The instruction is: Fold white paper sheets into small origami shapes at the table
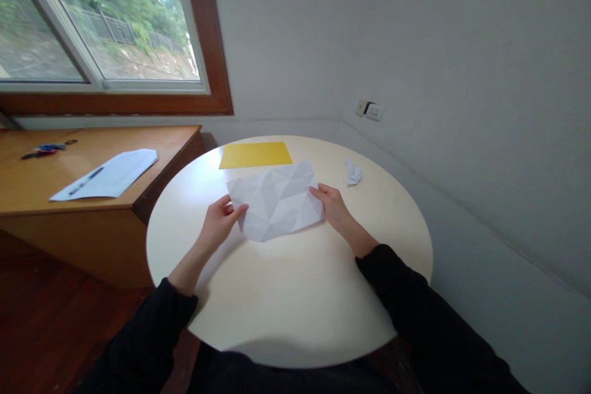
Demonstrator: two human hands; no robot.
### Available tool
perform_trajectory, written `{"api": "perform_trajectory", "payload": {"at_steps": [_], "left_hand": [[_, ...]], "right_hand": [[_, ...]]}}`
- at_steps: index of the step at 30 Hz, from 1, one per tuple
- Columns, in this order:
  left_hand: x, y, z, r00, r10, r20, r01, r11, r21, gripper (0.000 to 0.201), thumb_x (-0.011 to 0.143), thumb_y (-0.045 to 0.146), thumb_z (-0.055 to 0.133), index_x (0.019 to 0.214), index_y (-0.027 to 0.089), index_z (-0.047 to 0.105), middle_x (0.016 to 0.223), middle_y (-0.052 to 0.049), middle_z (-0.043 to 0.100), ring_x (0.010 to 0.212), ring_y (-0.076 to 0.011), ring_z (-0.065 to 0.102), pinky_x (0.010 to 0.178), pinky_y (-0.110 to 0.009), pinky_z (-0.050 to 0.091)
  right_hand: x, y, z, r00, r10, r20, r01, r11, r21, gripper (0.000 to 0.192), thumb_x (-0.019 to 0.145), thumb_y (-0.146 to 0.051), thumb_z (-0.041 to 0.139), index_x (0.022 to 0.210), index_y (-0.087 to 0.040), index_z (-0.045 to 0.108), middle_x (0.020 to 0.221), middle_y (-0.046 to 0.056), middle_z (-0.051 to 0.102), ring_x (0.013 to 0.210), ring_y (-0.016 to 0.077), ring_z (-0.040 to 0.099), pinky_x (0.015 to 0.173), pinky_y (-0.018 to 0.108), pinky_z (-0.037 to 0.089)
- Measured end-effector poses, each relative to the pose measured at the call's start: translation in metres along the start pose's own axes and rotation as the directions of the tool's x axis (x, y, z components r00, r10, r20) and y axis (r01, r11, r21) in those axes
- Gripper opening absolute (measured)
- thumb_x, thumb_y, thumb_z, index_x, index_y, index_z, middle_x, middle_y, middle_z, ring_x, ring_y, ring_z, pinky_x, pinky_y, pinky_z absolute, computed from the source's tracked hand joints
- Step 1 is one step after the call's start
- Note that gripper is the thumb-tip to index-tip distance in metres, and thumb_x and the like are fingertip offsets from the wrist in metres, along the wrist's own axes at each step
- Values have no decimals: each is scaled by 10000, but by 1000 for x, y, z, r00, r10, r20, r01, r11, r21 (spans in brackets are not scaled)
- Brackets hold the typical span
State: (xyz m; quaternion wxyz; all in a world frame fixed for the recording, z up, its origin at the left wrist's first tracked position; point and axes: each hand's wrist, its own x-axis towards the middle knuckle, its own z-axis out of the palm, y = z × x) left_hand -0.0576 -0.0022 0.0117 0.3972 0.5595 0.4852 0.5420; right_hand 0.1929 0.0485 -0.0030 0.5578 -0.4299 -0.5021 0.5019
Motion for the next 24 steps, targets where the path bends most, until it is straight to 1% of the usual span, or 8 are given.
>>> {"api": "perform_trajectory", "payload": {"at_steps": [3,9,13,17,22,24], "left_hand": [[0,0,0,1000,0,-4,0,1000,13,500,579,483,697,911,125,590,733,-67,687,670,-201,629,568,-278,475],[4,-8,-3,999,34,-39,-31,997,69,402,591,480,685,767,142,555,592,-16,634,554,-152,584,490,-237,421],[5,-10,-4,998,39,-39,-36,997,67,389,602,481,673,752,149,535,582,-14,629,540,-144,573,477,-232,405],[4,-8,-3,998,27,-56,-23,997,76,390,599,487,668,742,152,527,571,-10,623,516,-135,555,465,-226,386],[4,-6,-2,997,5,-80,1,998,69,393,588,490,670,737,153,532,559,-1,612,505,-127,536,471,-225,374],[3,-6,-2,997,-14,-73,18,998,63,388,591,480,671,741,145,546,535,10,591,497,-118,520,480,-227,375]], "right_hand": [[1,0,-1,1000,24,6,-25,998,59,309,525,-440,737,616,-184,590,596,0,613,557,158,557,547,269,431],[4,1,-4,999,40,-1,-40,997,60,306,502,-429,752,596,-182,596,577,-10,609,545,144,547,528,256,408],[6,3,-6,999,41,2,-41,997,63,308,494,-425,758,580,-179,593,600,-8,630,530,132,545,516,249,401],[7,5,-7,999,41,12,-42,998,49,303,493,-424,760,579,-183,596,584,-12,630,527,134,547,517,251,404],[8,9,-9,998,42,37,-44,998,36,289,516,-420,751,623,-183,626,626,-1,651,572,152,577,561,265,433],[8,10,-9,998,54,43,-56,998,43,296,517,-420,751,650,-180,640,650,6,661,591,157,589,580,269,445]]}}
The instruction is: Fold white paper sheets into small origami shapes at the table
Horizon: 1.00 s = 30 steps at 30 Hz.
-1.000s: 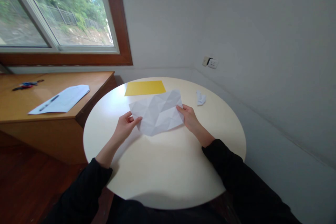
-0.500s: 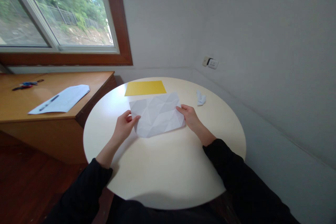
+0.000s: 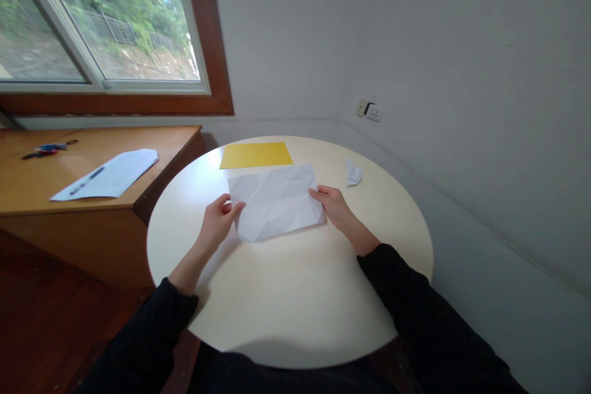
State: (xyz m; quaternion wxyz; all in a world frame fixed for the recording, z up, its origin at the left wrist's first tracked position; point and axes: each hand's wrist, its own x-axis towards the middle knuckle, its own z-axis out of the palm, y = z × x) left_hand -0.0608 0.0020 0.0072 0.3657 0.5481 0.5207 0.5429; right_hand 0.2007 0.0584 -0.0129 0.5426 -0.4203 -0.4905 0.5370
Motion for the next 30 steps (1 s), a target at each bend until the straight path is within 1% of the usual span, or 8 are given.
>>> {"api": "perform_trajectory", "payload": {"at_steps": [4,6,9,17,25,30], "left_hand": [[-1,2,-1,996,-67,65,71,995,-65,381,588,459,674,743,124,580,571,-2,596,570,-132,547,591,-277,450],[-2,3,-1,988,-100,117,109,991,-79,353,592,450,672,685,120,584,592,-15,599,603,-140,557,641,-306,470],[-2,3,-2,977,-130,167,141,988,-56,333,598,443,666,604,122,579,589,-23,590,592,-133,547,643,-306,474],[0,-1,-3,987,-130,92,134,990,-40,349,562,441,699,540,130,543,519,2,554,531,-111,520,584,-272,461],[3,-5,-4,991,-121,64,124,991,-41,339,551,430,707,557,131,548,514,-3,559,510,-112,516,540,-257,434],[3,-4,-4,993,-116,35,118,992,-41,338,545,426,707,556,129,546,496,10,536,500,-101,493,527,-246,415]], "right_hand": [[1,3,-1,999,23,-31,-22,999,27,331,489,-425,763,677,-175,654,674,18,671,612,169,601,601,277,465],[2,4,-2,998,32,-46,-30,999,37,343,474,-427,770,676,-175,655,676,21,673,622,176,605,609,284,474],[2,4,-2,998,39,-49,-38,999,36,343,472,-429,770,678,-178,657,684,25,676,634,186,610,616,296,483],[2,4,-2,998,22,-53,-22,1000,3,357,475,-444,766,687,-177,660,708,33,682,663,191,612,623,296,479],[3,4,-4,999,0,-52,-2,999,-37,312,491,-427,759,610,-172,626,623,-6,635,569,127,551,561,246,418],[4,5,-7,1000,8,-22,-9,998,-56,303,501,-423,755,612,-171,629,628,-2,635,578,130,552,566,248,419]]}}
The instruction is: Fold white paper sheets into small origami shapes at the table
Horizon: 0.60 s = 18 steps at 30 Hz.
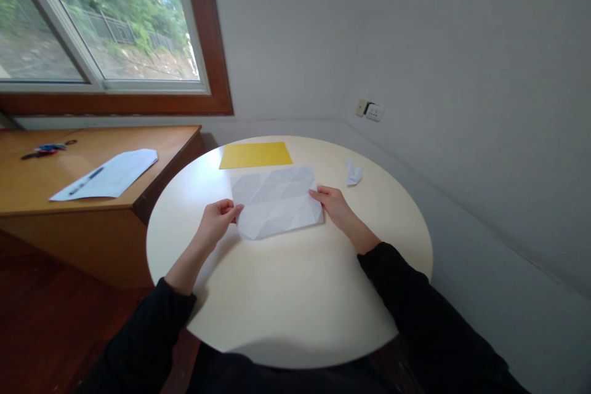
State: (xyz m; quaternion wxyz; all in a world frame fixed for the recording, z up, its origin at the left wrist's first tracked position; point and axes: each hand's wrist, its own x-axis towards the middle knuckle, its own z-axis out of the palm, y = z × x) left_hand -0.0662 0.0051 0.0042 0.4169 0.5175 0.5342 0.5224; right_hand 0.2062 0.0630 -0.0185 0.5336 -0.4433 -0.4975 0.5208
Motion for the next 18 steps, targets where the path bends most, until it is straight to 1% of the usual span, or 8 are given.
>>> {"api": "perform_trajectory", "payload": {"at_steps": [5,9,14,18], "left_hand": [[-2,3,0,1000,-7,-8,7,1000,-9,336,542,431,704,566,129,559,524,1,551,521,-106,502,546,-252,424],[-2,4,0,1000,1,-18,-2,1000,-17,334,541,437,704,575,134,568,537,-5,565,520,-110,507,544,-256,428],[-2,2,0,1000,-11,-18,9,998,-64,329,527,423,716,611,128,596,556,-11,587,531,-116,525,562,-267,444],[0,1,1,998,-51,-37,46,991,-124,380,482,419,736,679,115,621,591,-28,620,551,-124,549,602,-290,465]], "right_hand": [[1,1,-3,999,20,48,-20,1000,9,314,502,-425,755,662,-173,658,658,19,653,640,157,581,601,262,439],[1,0,-3,998,20,55,-20,1000,1,318,503,-417,753,688,-172,671,698,27,667,670,161,594,632,268,445],[-1,-1,-3,999,33,27,-33,999,-19,334,485,-429,755,675,-169,667,688,28,669,661,164,593,617,269,447],[-2,-1,-2,999,24,49,-24,1000,6,295,499,-414,750,639,-173,650,653,25,658,661,168,592,632,276,457]]}}
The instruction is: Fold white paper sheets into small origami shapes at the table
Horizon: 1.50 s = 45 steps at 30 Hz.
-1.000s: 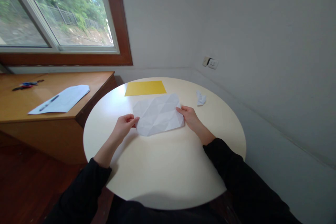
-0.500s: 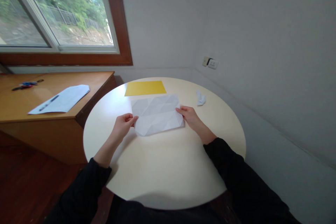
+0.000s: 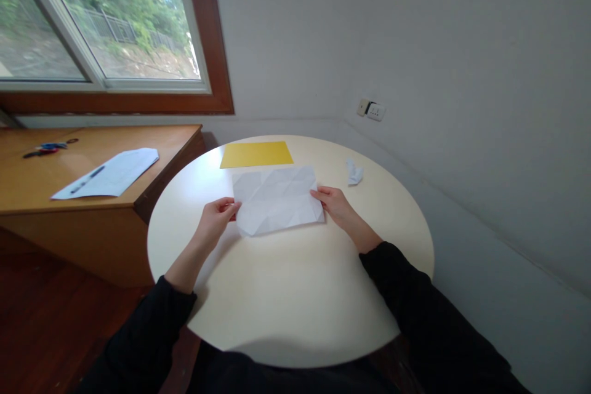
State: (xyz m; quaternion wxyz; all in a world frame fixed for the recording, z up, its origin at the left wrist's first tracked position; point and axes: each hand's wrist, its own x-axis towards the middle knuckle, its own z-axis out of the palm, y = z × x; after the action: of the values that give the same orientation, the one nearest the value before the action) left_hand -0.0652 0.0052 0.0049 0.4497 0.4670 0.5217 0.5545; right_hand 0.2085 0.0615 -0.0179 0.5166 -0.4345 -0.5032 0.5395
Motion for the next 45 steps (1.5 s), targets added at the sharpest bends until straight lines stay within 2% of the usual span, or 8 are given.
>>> {"api": "perform_trajectory", "payload": {"at_steps": [10,15,19,22,26,30,35,45], "left_hand": [[0,-1,-1,1000,17,12,-18,1000,19,358,511,399,719,709,111,644,636,-48,637,605,-147,568,642,-318,469],[3,-4,-3,997,78,-19,-78,996,32,295,528,357,704,706,127,661,674,-51,647,643,-147,558,647,-299,442],[5,-8,-7,975,188,-118,-179,981,80,276,531,334,707,719,137,669,671,-27,628,603,-112,492,586,-253,390],[4,-7,-8,972,197,-128,-191,980,58,264,554,324,699,742,141,670,572,12,566,526,-83,425,518,-229,342],[-1,-3,-7,989,146,-36,-147,989,-26,219,596,285,656,769,151,667,567,11,566,556,-97,489,556,-232,387],[-3,-3,-6,995,99,-10,-99,993,-68,205,577,255,623,746,148,669,727,-35,646,644,-127,548,599,-249,423],[1,-5,-6,997,72,-18,-73,997,-15,251,560,211,546,756,142,685,767,-52,666,717,-157,562,676,-281,442],[1,-7,-11,995,102,-11,-102,995,6,275,635,244,464,713,129,702,901,-108,682,895,-230,580,765,-345,463]], "right_hand": [[-1,1,0,1000,14,8,-15,1000,10,296,522,-414,738,659,-171,638,608,10,627,596,152,573,566,265,442],[-2,-2,1,998,-39,-52,35,997,-75,303,532,-436,729,632,-174,616,510,-41,538,462,76,441,464,221,328],[-2,-3,1,995,-95,-19,94,994,-55,271,572,-420,712,609,-179,595,425,-76,441,382,44,311,427,220,257],[-3,-5,1,992,-121,32,123,992,-38,215,616,-387,681,617,-183,613,467,-40,528,460,80,448,494,229,335],[-5,-7,0,991,-130,31,129,991,31,163,596,-280,659,738,-204,684,764,17,678,696,128,579,641,244,413],[-3,-4,-1,996,-90,27,87,993,85,178,584,-223,599,729,-216,701,774,19,688,717,156,589,665,275,431],[0,-4,-2,996,-82,47,74,986,148,223,548,-178,545,698,-194,710,696,19,684,691,163,585,661,285,437],[-1,-3,0,987,-153,39,145,978,151,190,642,-339,594,685,-196,711,793,57,694,820,198,606,794,334,441]]}}
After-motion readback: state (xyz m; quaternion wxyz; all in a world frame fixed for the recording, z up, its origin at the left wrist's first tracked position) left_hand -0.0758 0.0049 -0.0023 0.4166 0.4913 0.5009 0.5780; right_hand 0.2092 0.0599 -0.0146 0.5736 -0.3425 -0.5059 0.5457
